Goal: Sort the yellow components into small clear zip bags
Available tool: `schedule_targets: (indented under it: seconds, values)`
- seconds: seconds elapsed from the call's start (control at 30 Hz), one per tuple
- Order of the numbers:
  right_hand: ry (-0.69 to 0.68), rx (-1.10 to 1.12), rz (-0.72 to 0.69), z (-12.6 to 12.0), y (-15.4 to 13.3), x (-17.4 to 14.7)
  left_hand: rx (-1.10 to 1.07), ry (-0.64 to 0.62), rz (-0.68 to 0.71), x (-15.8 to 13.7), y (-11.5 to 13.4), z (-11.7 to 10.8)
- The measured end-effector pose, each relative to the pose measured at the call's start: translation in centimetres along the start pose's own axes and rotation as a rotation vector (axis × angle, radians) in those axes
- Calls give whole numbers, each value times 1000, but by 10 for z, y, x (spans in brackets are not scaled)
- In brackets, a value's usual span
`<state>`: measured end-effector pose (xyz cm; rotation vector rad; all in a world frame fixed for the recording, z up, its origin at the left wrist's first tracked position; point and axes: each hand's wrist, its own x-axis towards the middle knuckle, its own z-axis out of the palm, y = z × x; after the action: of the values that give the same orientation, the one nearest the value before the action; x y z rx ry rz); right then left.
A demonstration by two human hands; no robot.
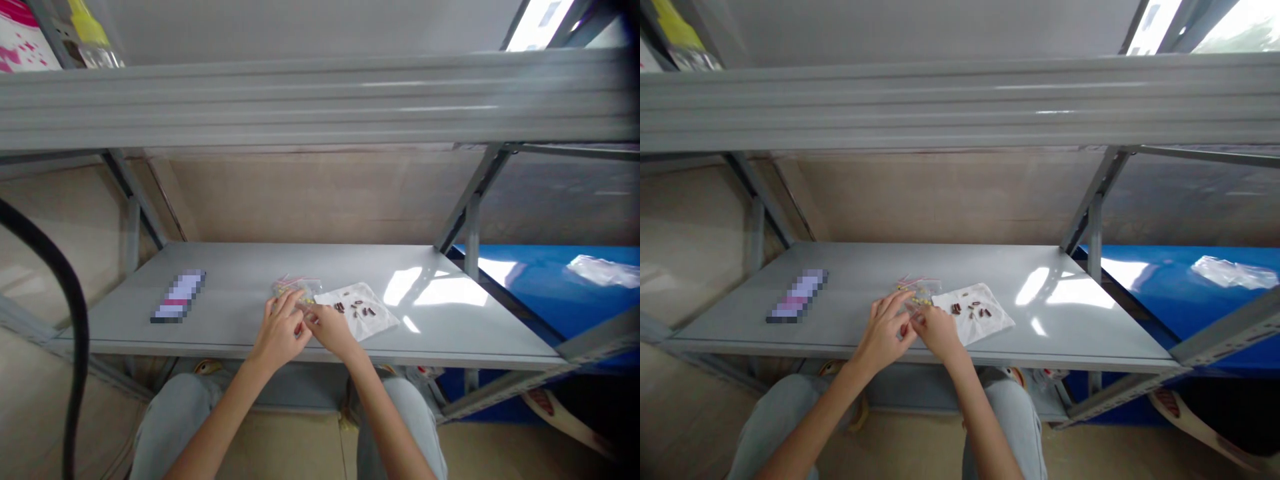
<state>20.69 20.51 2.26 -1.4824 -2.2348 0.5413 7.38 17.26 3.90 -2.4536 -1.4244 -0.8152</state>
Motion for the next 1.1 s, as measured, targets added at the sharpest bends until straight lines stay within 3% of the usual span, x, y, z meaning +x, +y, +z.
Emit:
schedule_targets:
  seconds: [0.17, 0.37, 0.53, 0.67, 0.83, 1.1]
  values:
    - [114, 161, -63, -10, 18, 11, -213, -113, 144, 9, -12, 5]
    - [9, 543, -274, -12, 32, 7, -258, -93, 69, 3, -23, 41]
    - [173, 615, -172, -13, 57, 3, -287, 0, -11, 2, -32, 67]
    - [373, 348, -14, -19, 85, -5, -259, 63, -33, 4, -39, 70]
    - [468, -38, 102, -14, 101, -13, -268, 56, 5, 2, -38, 65]
    - [454, -111, 138, 1, 102, -9, -286, -37, 40, -2, -35, 67]
